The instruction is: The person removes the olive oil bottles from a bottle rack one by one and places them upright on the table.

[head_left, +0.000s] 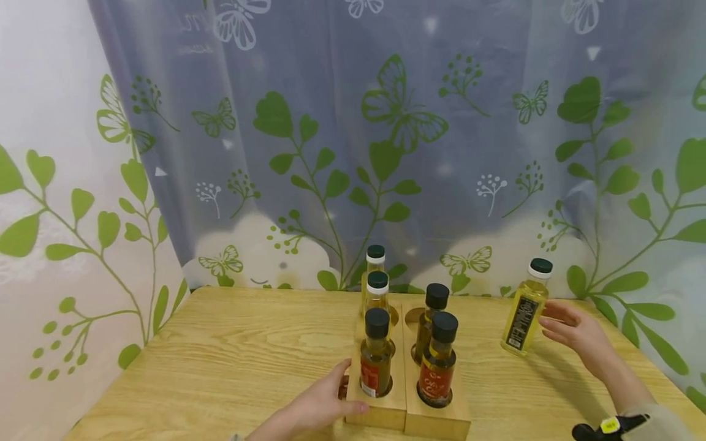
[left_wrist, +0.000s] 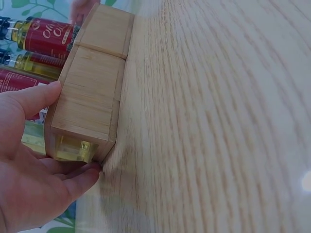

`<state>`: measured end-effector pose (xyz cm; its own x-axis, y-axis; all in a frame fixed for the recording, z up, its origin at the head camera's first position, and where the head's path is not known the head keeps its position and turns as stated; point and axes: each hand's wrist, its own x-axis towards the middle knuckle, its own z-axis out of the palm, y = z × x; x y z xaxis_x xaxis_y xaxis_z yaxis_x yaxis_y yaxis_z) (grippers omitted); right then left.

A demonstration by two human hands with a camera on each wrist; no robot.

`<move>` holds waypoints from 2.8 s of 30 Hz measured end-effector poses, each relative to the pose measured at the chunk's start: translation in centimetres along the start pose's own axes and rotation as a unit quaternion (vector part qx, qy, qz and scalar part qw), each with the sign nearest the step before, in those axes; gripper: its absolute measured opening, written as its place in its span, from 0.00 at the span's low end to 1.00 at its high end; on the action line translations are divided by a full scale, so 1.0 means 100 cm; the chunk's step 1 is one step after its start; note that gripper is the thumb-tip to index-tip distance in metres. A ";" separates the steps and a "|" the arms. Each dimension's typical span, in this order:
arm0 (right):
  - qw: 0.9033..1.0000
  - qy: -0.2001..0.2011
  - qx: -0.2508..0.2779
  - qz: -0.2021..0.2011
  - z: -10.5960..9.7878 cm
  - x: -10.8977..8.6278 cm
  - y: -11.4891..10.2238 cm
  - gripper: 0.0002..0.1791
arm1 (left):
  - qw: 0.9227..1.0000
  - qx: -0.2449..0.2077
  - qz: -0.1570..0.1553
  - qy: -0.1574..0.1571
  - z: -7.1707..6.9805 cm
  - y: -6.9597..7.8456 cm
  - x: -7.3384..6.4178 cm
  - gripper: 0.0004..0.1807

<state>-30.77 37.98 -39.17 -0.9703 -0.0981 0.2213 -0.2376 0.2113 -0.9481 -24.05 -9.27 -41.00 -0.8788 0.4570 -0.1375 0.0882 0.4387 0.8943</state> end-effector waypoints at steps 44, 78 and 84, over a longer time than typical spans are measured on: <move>0.991 -0.118 -0.048 -0.045 0.126 -0.005 -0.050 0.30 | 1.000 -0.021 0.002 -0.004 0.001 0.004 0.000 0.50; 0.982 -0.154 -0.087 -0.061 0.156 0.010 -0.049 0.27 | 1.000 0.021 0.001 0.002 0.001 -0.002 0.000 0.49; 0.984 -0.133 -0.099 -0.059 0.158 0.009 -0.047 0.26 | 1.000 0.016 -0.007 0.001 0.001 -0.001 0.000 0.50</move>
<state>-29.83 21.53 -38.15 -0.8953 -0.3784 0.2349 -0.3780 0.3666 -0.8501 -24.03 -9.22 -41.15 -0.8808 0.4496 -0.1483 0.0918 0.4696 0.8781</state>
